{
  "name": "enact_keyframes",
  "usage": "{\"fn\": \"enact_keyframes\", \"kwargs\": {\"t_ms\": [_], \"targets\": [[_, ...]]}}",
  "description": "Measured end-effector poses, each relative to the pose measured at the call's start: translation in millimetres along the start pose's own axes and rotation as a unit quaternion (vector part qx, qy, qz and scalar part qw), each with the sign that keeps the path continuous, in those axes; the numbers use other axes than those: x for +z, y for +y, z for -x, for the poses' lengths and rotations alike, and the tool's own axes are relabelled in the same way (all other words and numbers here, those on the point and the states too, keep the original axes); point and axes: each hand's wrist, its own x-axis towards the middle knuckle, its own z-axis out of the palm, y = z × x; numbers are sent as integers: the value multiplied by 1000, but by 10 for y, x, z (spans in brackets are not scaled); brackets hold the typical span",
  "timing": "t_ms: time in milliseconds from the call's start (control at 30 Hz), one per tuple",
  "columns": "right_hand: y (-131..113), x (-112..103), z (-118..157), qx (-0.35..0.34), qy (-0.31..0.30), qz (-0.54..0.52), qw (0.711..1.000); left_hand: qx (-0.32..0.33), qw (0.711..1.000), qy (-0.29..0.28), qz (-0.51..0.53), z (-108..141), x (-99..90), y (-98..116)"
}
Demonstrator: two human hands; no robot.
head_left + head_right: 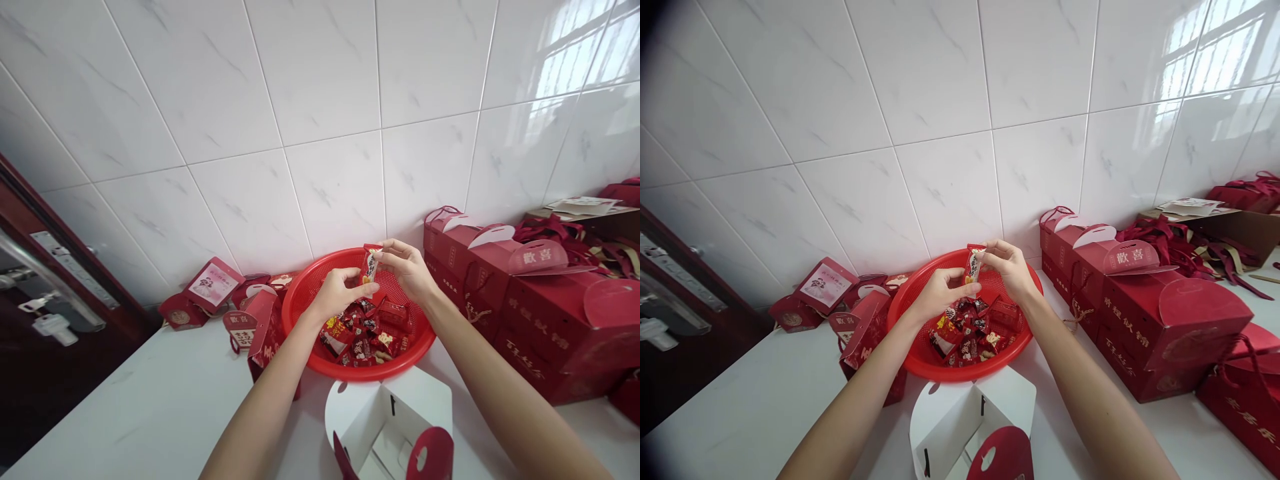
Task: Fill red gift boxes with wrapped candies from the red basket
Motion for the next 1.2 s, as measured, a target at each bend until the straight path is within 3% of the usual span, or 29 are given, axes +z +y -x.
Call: {"fn": "enact_keyframes", "kwargs": {"t_ms": [500, 833, 1200], "targets": [[38, -37, -20, 3, -9, 51, 999, -4, 998, 1, -56, -11, 31, -58], [53, -46, -32, -6, 11, 93, 996, -13, 995, -21, -92, -14, 54, -60], [86, -81, -34, 3, 0, 145, 989, -30, 995, -74, -51, -41, 77, -63]]}}
